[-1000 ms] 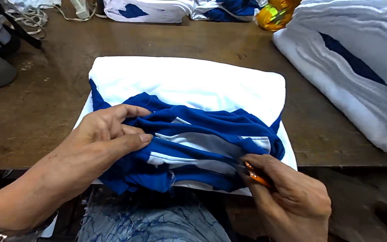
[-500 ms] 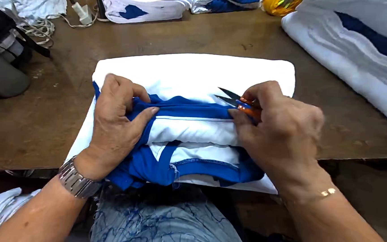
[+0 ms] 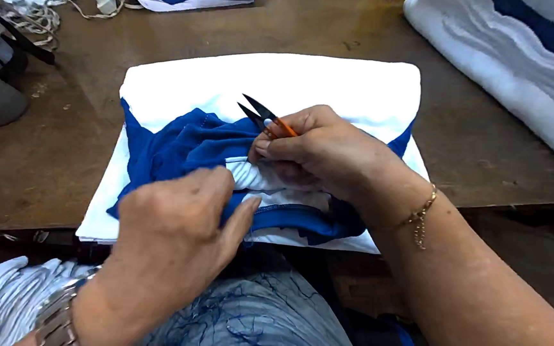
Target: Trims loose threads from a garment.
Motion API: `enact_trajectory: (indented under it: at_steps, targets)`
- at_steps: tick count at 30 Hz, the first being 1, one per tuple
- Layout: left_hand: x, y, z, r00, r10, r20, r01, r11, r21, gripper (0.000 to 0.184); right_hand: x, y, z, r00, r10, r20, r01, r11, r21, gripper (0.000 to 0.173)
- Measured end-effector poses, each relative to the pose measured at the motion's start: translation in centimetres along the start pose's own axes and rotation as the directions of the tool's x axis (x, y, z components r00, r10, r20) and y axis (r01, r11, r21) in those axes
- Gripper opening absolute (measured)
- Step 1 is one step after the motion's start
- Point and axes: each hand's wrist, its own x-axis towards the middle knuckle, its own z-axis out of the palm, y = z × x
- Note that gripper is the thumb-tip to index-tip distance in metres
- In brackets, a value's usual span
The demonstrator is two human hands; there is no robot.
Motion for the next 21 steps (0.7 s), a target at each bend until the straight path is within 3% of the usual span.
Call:
enact_trajectory:
  at_steps: [4, 7, 11, 14, 16, 17, 18, 19, 21]
  targets:
    - [-1.4, -0.4, 1.2, 0.992, -0.026, 0.126, 0.009, 0.991, 0.132, 0.039, 0.4, -0.8, 1.5, 0.967, -0.131, 0.218, 0.105, 0.986, 0.126, 0.023]
    - [-2.1, -0.1, 0.8, 0.986, -0.044, 0.158, 0.019, 0.988, 0.152, 0.038, 2.7, -0.3, 2.2, 0.97, -0.083, 0.226, 0.035, 0.977, 0.209, 0.027]
    - [-2.6, 0.2, 0.7, 0.985, -0.026, 0.17, -0.003, 0.986, 0.167, 0.029, 3.6, 0.0, 2.8, 0.981, -0.042, 0.192, 0.012, 0.987, 0.158, 0.026]
    - [-3.0, 0.3, 0.4, 0.998, -0.023, 0.061, 0.018, 0.997, 0.072, 0.025, 2.0, 0.8, 2.6, 0.981, -0.136, 0.137, 0.11, 0.977, 0.181, 0.023]
    - [-3.8, 0.1, 0.5, 0.989, -0.123, -0.08, 0.11, 0.982, -0.152, 0.022, 0.4, 1.7, 2.5, 0.962, -0.254, 0.099, 0.233, 0.955, 0.181, 0.017]
    - [-4.2, 0.0, 0.7, 0.968, -0.216, -0.126, 0.164, 0.928, -0.334, 0.019, -0.5, 2.4, 2.5, 0.948, -0.308, 0.077, 0.291, 0.94, 0.177, 0.014]
    - [-4.5, -0.1, 1.0, 0.934, -0.334, -0.13, 0.207, 0.8, -0.563, 0.014, -1.3, 3.1, 2.4, 0.935, -0.351, 0.046, 0.341, 0.927, 0.156, 0.01]
    - [-4.7, 0.0, 1.3, 0.881, -0.464, -0.089, 0.233, 0.591, -0.772, 0.013, -2.0, 3.7, 2.3, 0.919, -0.394, 0.014, 0.39, 0.914, 0.114, 0.008]
    - [-4.8, 0.5, 1.8, 0.769, -0.635, 0.075, 0.202, 0.13, -0.971, 0.019, -3.2, 5.1, 2.5, 0.883, -0.468, -0.033, 0.469, 0.882, 0.045, 0.01]
